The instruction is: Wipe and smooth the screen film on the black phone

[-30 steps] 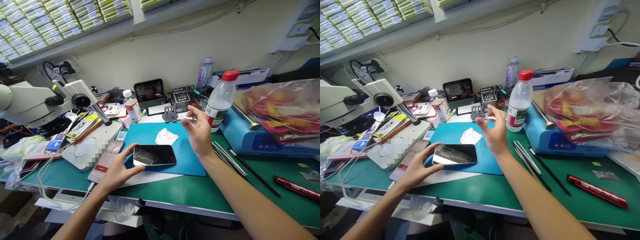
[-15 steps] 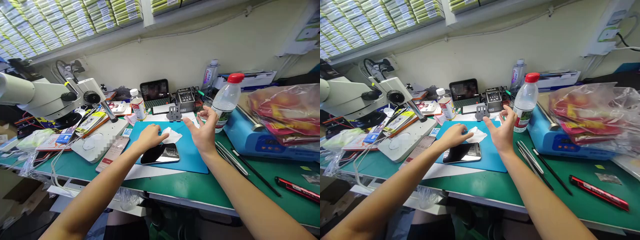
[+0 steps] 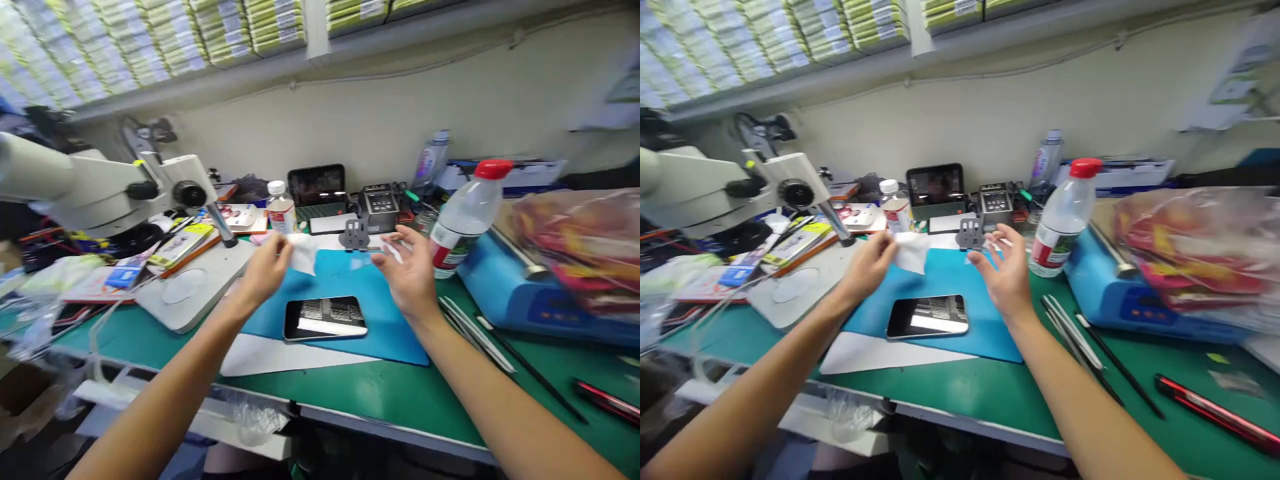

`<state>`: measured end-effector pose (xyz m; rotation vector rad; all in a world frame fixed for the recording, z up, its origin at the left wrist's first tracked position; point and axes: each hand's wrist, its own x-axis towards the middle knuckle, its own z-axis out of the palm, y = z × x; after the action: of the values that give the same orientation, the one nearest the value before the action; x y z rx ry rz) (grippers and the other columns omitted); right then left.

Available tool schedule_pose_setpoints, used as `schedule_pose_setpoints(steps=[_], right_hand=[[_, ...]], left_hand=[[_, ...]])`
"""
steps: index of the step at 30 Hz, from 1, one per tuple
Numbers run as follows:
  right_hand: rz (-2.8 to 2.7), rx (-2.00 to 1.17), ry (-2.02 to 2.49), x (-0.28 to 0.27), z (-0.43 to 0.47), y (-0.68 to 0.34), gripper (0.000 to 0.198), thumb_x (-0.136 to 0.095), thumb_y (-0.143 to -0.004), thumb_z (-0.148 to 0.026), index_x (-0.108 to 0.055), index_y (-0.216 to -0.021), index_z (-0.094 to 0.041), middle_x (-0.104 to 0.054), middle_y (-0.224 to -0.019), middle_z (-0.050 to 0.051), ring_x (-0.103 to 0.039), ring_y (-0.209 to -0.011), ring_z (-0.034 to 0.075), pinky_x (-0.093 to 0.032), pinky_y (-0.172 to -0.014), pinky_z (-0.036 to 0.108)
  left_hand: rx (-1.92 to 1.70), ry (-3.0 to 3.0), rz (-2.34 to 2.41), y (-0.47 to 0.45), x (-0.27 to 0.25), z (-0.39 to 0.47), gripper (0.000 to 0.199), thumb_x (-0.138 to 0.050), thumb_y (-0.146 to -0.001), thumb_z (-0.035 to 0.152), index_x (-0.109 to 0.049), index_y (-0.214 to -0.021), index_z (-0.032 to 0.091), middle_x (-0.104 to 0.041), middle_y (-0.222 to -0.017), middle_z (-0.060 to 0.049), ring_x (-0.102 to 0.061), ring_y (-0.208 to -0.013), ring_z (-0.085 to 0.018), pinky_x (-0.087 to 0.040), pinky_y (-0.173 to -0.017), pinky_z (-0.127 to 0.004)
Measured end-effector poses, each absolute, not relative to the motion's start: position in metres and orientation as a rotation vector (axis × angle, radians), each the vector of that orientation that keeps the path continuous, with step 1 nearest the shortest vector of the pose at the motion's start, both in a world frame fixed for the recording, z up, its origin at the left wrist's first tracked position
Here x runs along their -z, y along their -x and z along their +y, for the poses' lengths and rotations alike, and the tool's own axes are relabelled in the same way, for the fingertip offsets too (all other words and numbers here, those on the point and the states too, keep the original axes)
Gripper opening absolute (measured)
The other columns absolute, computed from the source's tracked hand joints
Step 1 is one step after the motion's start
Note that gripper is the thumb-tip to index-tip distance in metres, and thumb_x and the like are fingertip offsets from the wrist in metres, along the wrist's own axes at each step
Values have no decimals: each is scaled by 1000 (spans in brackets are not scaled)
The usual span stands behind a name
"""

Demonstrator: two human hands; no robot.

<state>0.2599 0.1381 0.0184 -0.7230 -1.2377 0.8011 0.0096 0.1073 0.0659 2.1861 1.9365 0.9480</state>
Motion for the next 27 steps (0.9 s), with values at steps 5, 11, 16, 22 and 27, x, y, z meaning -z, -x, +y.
schedule_pose_setpoints(steps=[5, 11, 16, 22, 27], right_hand=[[-1292, -887, 726, -17, 149, -264, 99, -81, -68, -58, -24, -146, -36, -49, -120, 6, -60, -125, 26, -46, -109, 47], [-1417, -1001, 822, -8, 153, -267, 101, -81, -66, -63, -30, -148, -36, -49, -122, 5, -61, -122, 25, -44, -111, 47], [-1526, -967, 854, -16, 148, -279, 99, -86, -64, -53, -36, -147, -36, -49, -122, 4, -58, -125, 27, -37, -115, 55], [-1876, -608, 1102, -17, 155, -296, 99, -74, -74, -63, -26, -154, -30, -55, -129, 9, -56, -127, 29, -42, -113, 56], [-1993, -588, 1218, -13, 154, -297, 94, -76, -72, -61, -38, -151, -25, -60, -130, 14, -58, -124, 37, -43, -108, 61]], left_hand=[[-972, -2658, 1581, -8, -45, 58, 8, -49, -101, 28, -55, -99, 23, -71, -108, -7, -70, -96, -26, -52, -79, -35], [-902, -2598, 1590, 1, -28, 31, 9, -48, -102, 29, -56, -105, 26, -74, -108, -2, -73, -74, -19, -54, -68, -31], [-1240, -2490, 1790, 21, -67, 45, 9, -55, -100, 29, -57, -94, 23, -71, -83, 2, -65, -60, -15, -48, -55, -25], [-1280, -2805, 1641, 19, -96, 48, 6, -53, -101, 22, -58, -97, 21, -72, -99, -5, -70, -93, -20, -52, -84, -31], [-843, -2878, 1665, 18, -79, 49, 12, -47, -103, 23, -57, -97, 22, -73, -97, -5, -70, -86, -20, -52, -73, -29]])
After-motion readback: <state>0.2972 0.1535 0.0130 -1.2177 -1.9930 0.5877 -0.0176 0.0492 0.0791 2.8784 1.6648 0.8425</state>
